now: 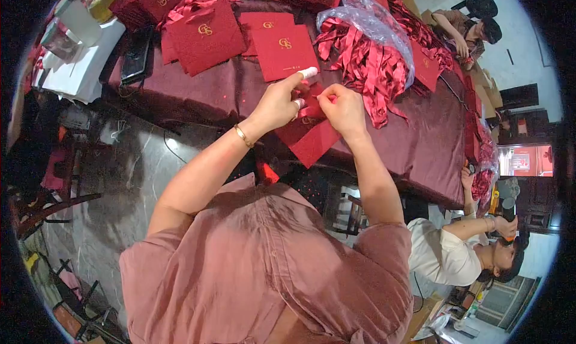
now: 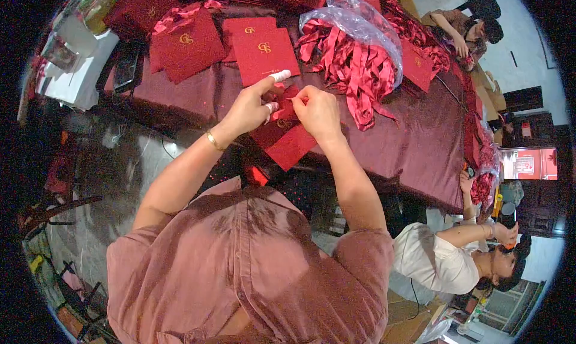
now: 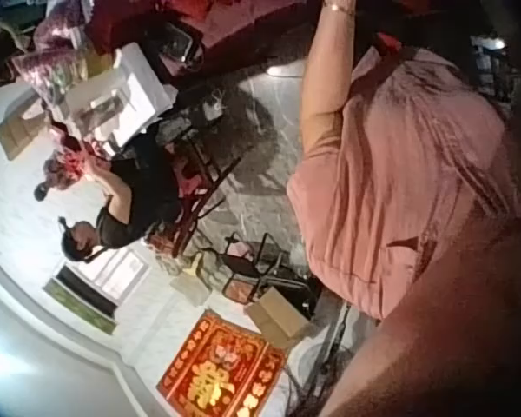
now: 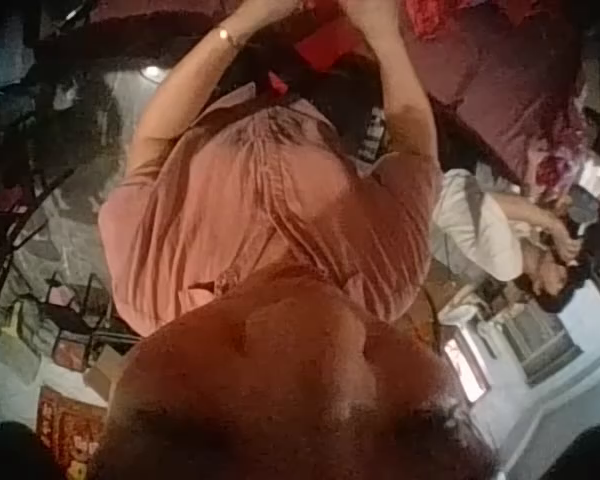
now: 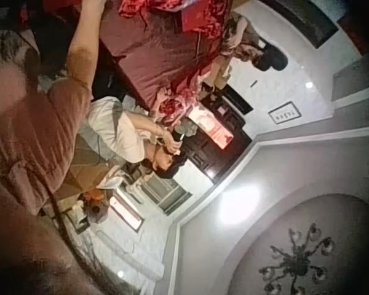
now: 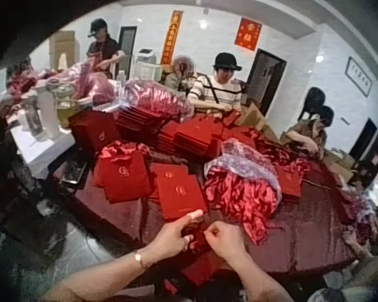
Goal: The person attaches ribbons to red gift bags by hand, tying ribbon handles onto each bag.
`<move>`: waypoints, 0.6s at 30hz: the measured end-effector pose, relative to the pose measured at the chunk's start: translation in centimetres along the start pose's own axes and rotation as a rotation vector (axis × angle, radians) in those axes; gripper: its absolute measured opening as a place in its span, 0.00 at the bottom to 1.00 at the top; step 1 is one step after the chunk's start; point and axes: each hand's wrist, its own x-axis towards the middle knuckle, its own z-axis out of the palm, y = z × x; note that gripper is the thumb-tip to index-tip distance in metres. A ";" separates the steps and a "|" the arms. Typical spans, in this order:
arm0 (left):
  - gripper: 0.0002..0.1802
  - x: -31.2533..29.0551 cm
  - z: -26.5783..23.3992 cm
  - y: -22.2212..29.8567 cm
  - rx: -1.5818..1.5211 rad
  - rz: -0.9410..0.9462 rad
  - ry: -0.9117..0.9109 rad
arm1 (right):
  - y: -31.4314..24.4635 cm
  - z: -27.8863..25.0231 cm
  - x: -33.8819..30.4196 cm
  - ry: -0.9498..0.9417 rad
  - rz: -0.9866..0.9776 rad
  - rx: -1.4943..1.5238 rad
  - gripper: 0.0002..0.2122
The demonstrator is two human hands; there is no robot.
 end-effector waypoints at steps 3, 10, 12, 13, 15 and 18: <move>0.38 -0.3 0.1 0.5 0.045 0.048 0.033 | -1.2 -0.3 -0.1 0.009 -0.063 -0.090 0.06; 0.36 -0.7 0.1 1.0 -0.113 0.024 0.040 | -1.7 0.0 -0.3 0.016 -0.094 -0.073 0.07; 0.35 -0.8 0.2 0.8 -0.179 0.001 0.083 | -1.9 -0.2 -0.4 -0.003 -0.056 -0.051 0.06; 0.35 -0.9 0.3 0.4 -0.180 0.001 0.085 | -2.1 -0.3 -0.3 -0.025 -0.020 -0.031 0.06; 0.34 -1.0 0.6 -0.2 -0.003 0.194 0.124 | -3.0 -0.2 -1.1 -0.009 -0.107 -0.151 0.06; 0.32 -1.6 0.6 1.4 -0.076 0.122 0.073 | -3.6 -0.2 -1.3 0.034 -0.222 -0.261 0.06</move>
